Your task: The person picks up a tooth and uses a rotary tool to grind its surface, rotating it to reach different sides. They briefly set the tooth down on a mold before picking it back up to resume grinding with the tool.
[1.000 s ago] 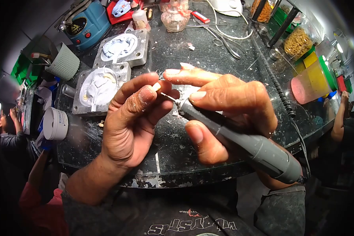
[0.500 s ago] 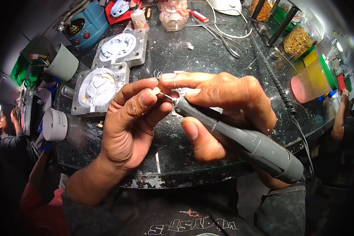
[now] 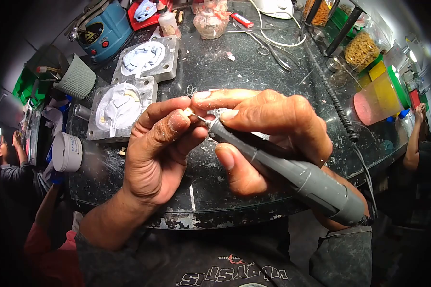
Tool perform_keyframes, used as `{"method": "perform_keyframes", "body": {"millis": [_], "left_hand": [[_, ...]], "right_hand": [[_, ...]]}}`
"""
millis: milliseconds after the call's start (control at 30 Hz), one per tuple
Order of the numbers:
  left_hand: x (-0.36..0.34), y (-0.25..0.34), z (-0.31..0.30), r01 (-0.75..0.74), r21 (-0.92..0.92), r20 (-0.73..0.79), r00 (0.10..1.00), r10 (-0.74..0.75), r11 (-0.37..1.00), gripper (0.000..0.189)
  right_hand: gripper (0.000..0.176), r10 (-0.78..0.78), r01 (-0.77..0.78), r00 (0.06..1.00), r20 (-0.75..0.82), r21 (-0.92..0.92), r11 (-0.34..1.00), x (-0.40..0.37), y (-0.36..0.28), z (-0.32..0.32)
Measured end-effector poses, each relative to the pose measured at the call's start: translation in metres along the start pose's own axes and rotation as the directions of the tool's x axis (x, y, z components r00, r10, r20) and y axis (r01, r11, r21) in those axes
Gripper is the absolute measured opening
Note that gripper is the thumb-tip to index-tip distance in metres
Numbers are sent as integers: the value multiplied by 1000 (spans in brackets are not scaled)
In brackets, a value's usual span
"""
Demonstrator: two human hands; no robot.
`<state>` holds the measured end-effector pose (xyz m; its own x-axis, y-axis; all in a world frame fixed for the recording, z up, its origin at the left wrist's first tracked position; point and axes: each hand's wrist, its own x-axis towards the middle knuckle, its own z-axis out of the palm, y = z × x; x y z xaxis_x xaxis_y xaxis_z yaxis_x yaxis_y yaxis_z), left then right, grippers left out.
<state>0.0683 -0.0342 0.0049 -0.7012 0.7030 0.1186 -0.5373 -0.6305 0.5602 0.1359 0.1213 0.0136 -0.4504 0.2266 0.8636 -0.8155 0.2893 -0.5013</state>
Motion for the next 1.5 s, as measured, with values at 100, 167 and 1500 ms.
{"method": "perform_keyframes", "body": {"millis": [100, 167, 1500], "left_hand": [[0, 0, 0, -3, 1, 6, 1000, 3, 1000, 20], [0, 0, 0, -5, 6, 14, 1000, 5, 1000, 20], [3, 1, 7, -109, 388, -16, 992, 125, 915, 22]], "right_hand": [[21, 6, -6, 1000, 14, -9, 1000, -1, 1, -1], [21, 0, 0, 1000, 23, -8, 1000, -1, 2, -2], [27, -51, 51, 998, 33, -16, 999, 0, -3, -5]]}}
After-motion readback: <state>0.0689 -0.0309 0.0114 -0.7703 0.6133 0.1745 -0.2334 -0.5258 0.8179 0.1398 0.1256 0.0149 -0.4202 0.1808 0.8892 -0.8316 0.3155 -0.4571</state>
